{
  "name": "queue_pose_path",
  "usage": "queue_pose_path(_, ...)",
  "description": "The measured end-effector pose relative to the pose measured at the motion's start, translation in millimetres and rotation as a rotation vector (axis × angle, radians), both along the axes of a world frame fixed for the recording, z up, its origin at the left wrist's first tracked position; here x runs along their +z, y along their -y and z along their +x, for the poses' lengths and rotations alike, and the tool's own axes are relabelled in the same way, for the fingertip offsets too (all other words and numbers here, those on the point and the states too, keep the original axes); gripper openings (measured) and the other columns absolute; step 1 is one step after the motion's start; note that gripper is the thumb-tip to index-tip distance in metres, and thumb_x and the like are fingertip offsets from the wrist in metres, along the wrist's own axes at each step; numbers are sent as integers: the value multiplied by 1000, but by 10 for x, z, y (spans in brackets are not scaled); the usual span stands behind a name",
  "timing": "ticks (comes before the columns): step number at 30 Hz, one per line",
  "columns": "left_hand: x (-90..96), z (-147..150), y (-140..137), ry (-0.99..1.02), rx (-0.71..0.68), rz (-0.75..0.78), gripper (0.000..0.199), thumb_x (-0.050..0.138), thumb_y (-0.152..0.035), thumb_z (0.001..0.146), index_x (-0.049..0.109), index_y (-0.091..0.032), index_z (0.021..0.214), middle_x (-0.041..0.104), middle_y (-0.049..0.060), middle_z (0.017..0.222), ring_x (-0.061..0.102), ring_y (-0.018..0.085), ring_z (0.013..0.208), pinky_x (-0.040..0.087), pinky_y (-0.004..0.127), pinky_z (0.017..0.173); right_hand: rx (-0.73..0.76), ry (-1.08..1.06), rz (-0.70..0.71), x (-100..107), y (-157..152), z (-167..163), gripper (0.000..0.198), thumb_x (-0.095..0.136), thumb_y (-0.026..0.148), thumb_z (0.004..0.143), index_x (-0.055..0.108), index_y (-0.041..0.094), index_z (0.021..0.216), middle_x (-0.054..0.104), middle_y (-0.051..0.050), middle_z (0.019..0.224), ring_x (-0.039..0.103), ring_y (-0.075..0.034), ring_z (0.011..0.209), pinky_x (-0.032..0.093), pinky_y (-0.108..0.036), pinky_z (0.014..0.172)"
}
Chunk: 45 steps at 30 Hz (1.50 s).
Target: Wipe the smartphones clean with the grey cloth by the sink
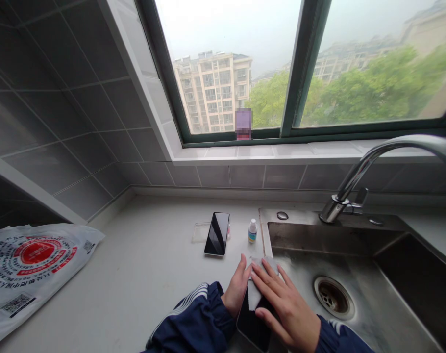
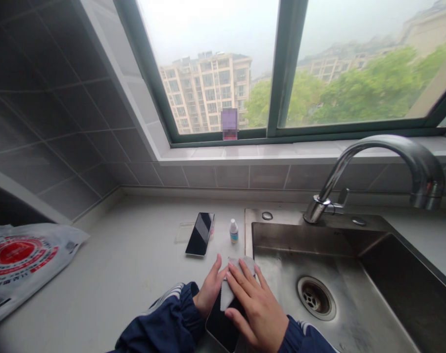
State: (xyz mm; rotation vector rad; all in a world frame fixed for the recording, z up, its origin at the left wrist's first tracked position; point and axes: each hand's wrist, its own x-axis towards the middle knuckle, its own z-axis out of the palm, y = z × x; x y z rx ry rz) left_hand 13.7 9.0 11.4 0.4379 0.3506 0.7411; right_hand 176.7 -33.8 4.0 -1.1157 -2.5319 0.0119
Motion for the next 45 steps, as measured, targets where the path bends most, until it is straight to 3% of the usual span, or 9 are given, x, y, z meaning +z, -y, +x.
queue_pose_path(4, 9, 0, 11, 19, -1, -12, 72, 35, -61, 90, 43, -10, 139, 54, 16, 135, 38, 27, 136, 9, 40, 119, -69, -38, 0, -12, -1, -9, 63, 46, 35, 96, 22, 17, 152, 25, -9, 154, 20, -35, 143, 32, -57, 108)
queue_pose_path(10, 13, -10, 15, -34, -10, -34, 77, 35, -65, 88, 47, -5, 136, 55, 19, 134, 39, 29, 135, 8, 41, 119, 12, -24, 8, 26, 42, -56, 67, 48, 42, 95, 24, 16, 151, 25, -9, 154, 23, -34, 142, 27, -54, 112)
queue_pose_path(15, 0, -3, 1, 13, 14, -9, 75, 38, -63, 88, 47, -7, 136, 54, 18, 135, 39, 28, 135, 9, 39, 119, -49, -25, 2, 22, 38, -47, 63, 46, 35, 96, 22, 15, 152, 25, -10, 154, 24, -33, 142, 32, -53, 109)
queue_pose_path(20, 25, -15, 13, -57, 5, -58, 77, 33, -65, 88, 49, -5, 134, 57, 19, 131, 43, 30, 133, 11, 42, 119, 7, -92, 2, 38, 80, -103, 64, 51, 39, 93, 30, 16, 149, 29, -9, 153, 27, -33, 141, 28, -52, 112)
queue_pose_path(32, -14, 5, -14, 43, -10, 5, 75, 31, -64, 89, 43, -9, 139, 55, 16, 134, 44, 28, 132, 12, 38, 118, -84, -62, 4, -55, -10, -3, 63, 48, 35, 96, 23, 19, 152, 28, -8, 153, 29, -31, 140, 38, -48, 108)
queue_pose_path(38, 33, -37, -12, 62, -79, 1, 73, 35, -62, 88, 47, -9, 136, 56, 18, 132, 48, 30, 127, 22, 42, 112, -152, -51, 6, -112, -65, 45, 59, 44, 32, 97, 25, 19, 151, 27, -8, 154, 27, -31, 141, 41, -51, 104)
queue_pose_path(45, 53, -58, -1, -41, -57, -128, 59, 47, -47, 79, 59, -8, 122, 65, 14, 112, 58, 31, 107, 37, 37, 96, -145, -97, 3, -85, -55, 62, 56, 45, 29, 96, 30, 18, 149, 32, -9, 151, 27, -32, 141, 41, -54, 104)
